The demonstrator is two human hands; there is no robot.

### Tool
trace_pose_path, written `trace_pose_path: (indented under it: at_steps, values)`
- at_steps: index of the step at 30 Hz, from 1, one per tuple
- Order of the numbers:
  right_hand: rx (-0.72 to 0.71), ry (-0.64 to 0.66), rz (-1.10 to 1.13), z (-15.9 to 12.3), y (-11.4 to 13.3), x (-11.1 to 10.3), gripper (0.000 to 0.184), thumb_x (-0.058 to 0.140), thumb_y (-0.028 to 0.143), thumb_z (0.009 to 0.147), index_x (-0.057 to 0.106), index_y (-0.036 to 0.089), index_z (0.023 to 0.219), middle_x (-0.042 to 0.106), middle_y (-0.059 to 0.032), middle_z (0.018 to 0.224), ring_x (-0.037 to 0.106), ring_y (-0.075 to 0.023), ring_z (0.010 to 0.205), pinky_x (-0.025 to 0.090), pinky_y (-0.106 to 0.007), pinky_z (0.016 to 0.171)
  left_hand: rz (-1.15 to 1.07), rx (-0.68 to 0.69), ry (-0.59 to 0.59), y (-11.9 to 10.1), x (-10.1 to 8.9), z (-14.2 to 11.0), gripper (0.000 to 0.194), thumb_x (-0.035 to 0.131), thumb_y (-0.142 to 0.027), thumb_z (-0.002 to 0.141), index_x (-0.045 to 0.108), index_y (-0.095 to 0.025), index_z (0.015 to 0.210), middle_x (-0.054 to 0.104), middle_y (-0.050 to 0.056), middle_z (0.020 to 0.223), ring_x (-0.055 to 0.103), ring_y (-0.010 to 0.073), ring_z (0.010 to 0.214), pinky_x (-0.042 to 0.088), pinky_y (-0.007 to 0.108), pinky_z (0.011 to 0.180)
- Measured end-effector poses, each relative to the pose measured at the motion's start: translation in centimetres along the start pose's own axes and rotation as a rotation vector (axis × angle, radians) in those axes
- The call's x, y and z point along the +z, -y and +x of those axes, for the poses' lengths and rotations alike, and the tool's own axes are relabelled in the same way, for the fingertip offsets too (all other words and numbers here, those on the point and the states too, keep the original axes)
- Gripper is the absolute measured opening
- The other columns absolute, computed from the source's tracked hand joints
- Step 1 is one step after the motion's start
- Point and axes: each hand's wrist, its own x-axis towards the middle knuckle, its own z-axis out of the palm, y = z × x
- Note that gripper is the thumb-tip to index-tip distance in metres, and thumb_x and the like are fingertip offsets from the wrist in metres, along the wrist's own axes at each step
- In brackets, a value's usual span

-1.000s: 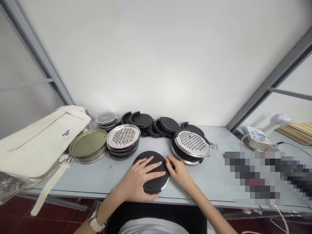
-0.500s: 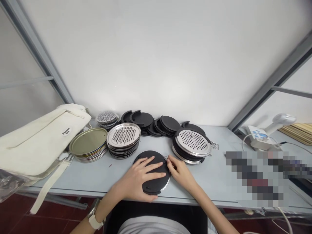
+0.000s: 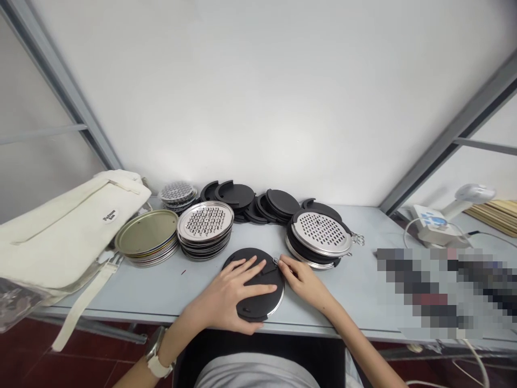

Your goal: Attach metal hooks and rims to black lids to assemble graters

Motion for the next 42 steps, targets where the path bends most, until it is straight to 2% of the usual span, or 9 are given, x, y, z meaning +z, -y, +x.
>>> trace_pose_path:
  at_steps: [4,12,19,24,31,42]
  values:
    - [0.004,0.017,-0.005,0.0,0.0,-0.1,0.034,0.033,0.033,0.099,0.039,0.022,0.067,0.041,0.0049,0.059,0.043,-0.0138,0.056,0.032,-0.027,0.057,0.002,-0.005,0.001,-0.1,0.0,0.0,0.083,0.077,-0.042,0.065,0.042,-0.038,0.141,0.014,0.003,0.159,0.028,0.0344,0.141,0.023,0.050,0.114]
    - [-0.034,0.053,-0.020,0.2,0.1,-0.7,0.033,0.034,0.031,0.098,0.044,0.022,0.068,0.044,0.0041,0.058,0.042,-0.0142,0.055,0.030,-0.028,0.056,-0.003,-0.025,0.000,-0.2,-0.2,0.1,0.084,0.079,-0.042,0.063,0.044,-0.039,0.139,0.018,0.003,0.158,0.028,0.0336,0.141,0.024,0.049,0.114]
    - [-0.039,0.131,-0.040,0.5,0.2,-1.4,0.033,0.032,0.033,0.099,0.040,0.022,0.070,0.040,0.0051,0.060,0.040,-0.0130,0.057,0.030,-0.027,0.057,-0.020,-0.060,-0.029,-0.3,0.0,0.3,0.084,0.078,-0.043,0.062,0.044,-0.037,0.139,0.019,0.005,0.158,0.027,0.0323,0.142,0.024,0.048,0.113]
    - [-0.033,0.118,-0.059,0.4,0.2,-1.2,0.033,0.030,0.034,0.100,0.036,0.022,0.070,0.039,0.0052,0.060,0.040,-0.0134,0.056,0.030,-0.027,0.058,-0.010,-0.067,-0.071,-0.6,0.5,0.4,0.082,0.076,-0.047,0.063,0.046,-0.037,0.138,0.025,0.006,0.156,0.030,0.0323,0.140,0.025,0.048,0.112]
    - [-0.006,0.008,-0.101,0.2,0.1,-0.3,0.029,0.031,0.030,0.098,0.037,0.022,0.071,0.041,0.0044,0.060,0.044,-0.0144,0.056,0.031,-0.027,0.058,0.020,-0.094,-0.139,-0.9,1.4,0.6,0.077,0.071,-0.050,0.066,0.046,-0.036,0.138,0.025,0.007,0.156,0.031,0.0316,0.140,0.025,0.048,0.110]
    - [-0.015,0.102,-0.058,-0.1,-0.2,-1.1,0.032,0.029,0.035,0.100,0.035,0.022,0.071,0.037,0.0055,0.061,0.041,-0.0135,0.058,0.030,-0.026,0.059,-0.014,-0.073,-0.117,-0.7,1.2,0.5,0.079,0.072,-0.051,0.065,0.045,-0.038,0.138,0.024,0.007,0.156,0.030,0.0296,0.141,0.023,0.046,0.110]
